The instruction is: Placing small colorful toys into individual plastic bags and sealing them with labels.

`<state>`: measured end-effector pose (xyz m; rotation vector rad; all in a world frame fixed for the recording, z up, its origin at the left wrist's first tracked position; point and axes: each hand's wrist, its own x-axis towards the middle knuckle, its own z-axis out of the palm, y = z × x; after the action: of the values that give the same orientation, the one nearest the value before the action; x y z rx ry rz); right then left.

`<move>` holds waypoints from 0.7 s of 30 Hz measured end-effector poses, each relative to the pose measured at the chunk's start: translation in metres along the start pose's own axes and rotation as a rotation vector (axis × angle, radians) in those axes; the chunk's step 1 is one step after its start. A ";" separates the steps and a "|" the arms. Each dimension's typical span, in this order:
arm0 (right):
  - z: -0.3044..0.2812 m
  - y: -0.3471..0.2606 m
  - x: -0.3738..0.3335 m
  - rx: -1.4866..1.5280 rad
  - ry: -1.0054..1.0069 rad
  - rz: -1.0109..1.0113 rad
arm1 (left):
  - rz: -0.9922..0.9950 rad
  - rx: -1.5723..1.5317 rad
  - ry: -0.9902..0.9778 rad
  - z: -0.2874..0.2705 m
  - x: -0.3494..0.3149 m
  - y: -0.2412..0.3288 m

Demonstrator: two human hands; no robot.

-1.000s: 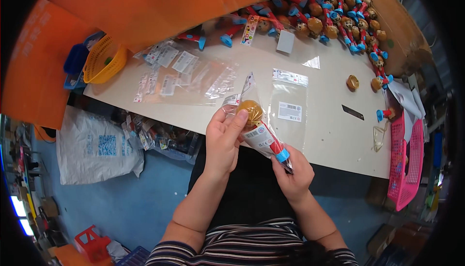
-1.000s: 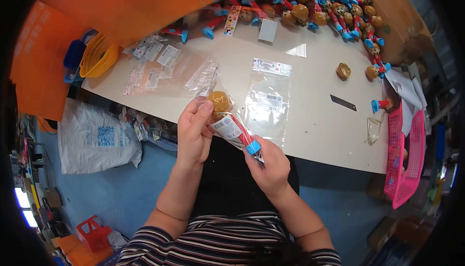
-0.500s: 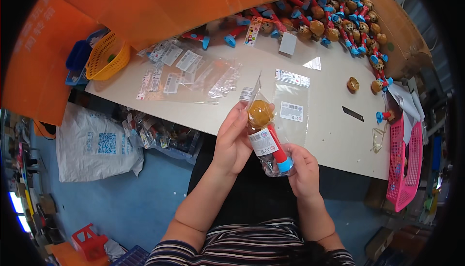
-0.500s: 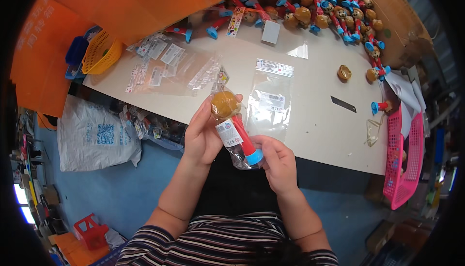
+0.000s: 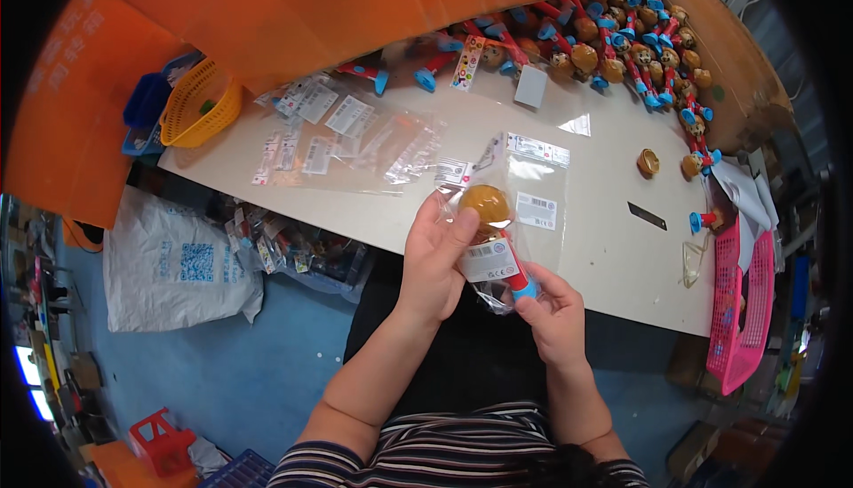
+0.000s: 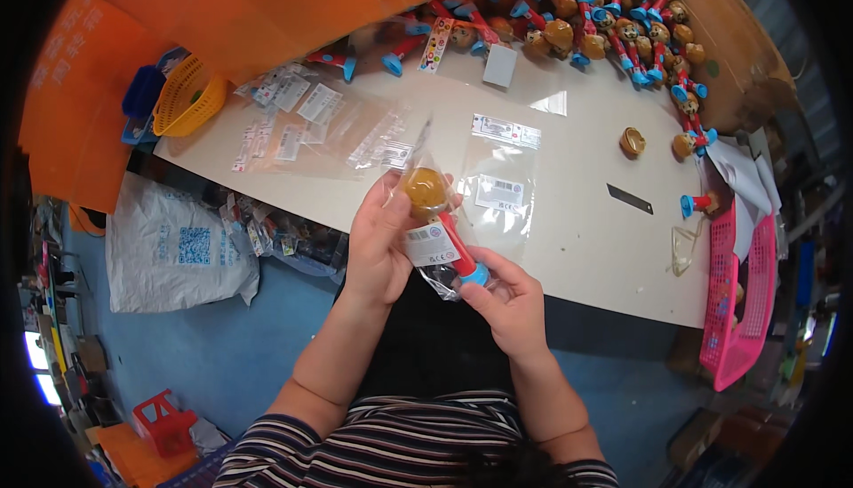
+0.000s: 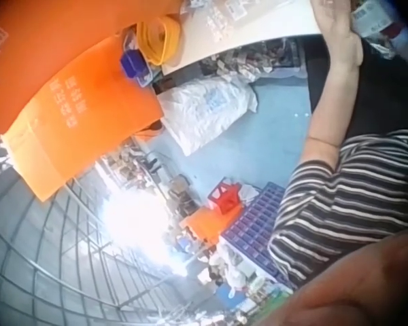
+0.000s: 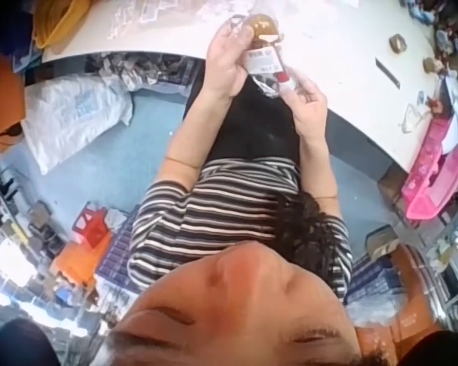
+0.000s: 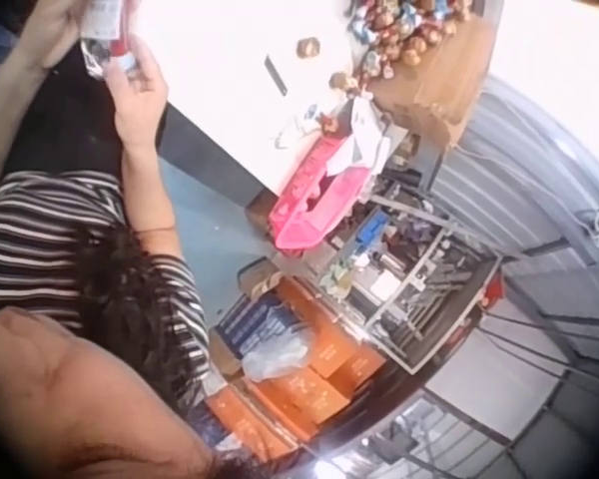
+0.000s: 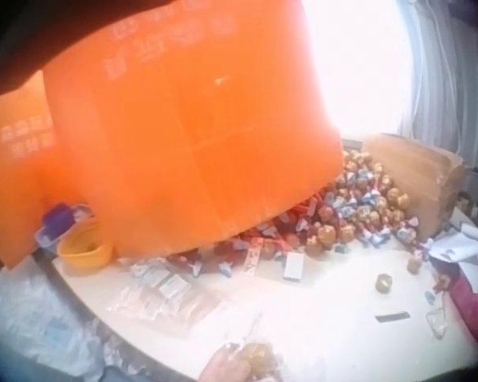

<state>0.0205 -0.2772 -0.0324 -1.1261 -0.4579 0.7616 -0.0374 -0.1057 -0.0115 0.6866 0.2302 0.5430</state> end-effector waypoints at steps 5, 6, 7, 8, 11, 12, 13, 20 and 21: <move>0.014 0.005 0.001 -0.102 0.063 -0.126 | 0.018 0.064 0.115 0.000 0.003 0.000; 0.013 0.007 0.002 -0.082 0.074 -0.133 | 0.036 0.089 0.116 0.001 0.003 0.000; 0.008 0.010 0.002 -0.082 0.071 -0.132 | 0.053 0.113 0.118 0.002 0.003 0.001; 0.002 0.011 0.004 0.036 0.062 -0.043 | 0.057 0.111 0.119 0.002 0.004 0.003; 0.001 0.011 0.006 0.137 0.076 0.040 | 0.015 0.057 0.141 0.002 0.009 0.006; 0.003 0.011 0.008 0.123 0.101 0.033 | -0.018 0.096 0.129 0.001 0.009 0.006; 0.005 0.012 0.009 0.123 0.100 0.033 | -0.052 0.135 0.117 0.000 0.010 0.006; 0.002 0.007 0.011 -0.054 0.108 -0.069 | 0.066 0.241 0.167 0.005 0.017 -0.002; -0.001 0.005 0.014 -0.060 0.115 -0.068 | 0.113 0.253 0.183 0.004 0.018 -0.005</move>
<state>0.0290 -0.2659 -0.0378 -1.1980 -0.4219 0.6241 -0.0190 -0.1013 -0.0118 0.9001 0.4388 0.6929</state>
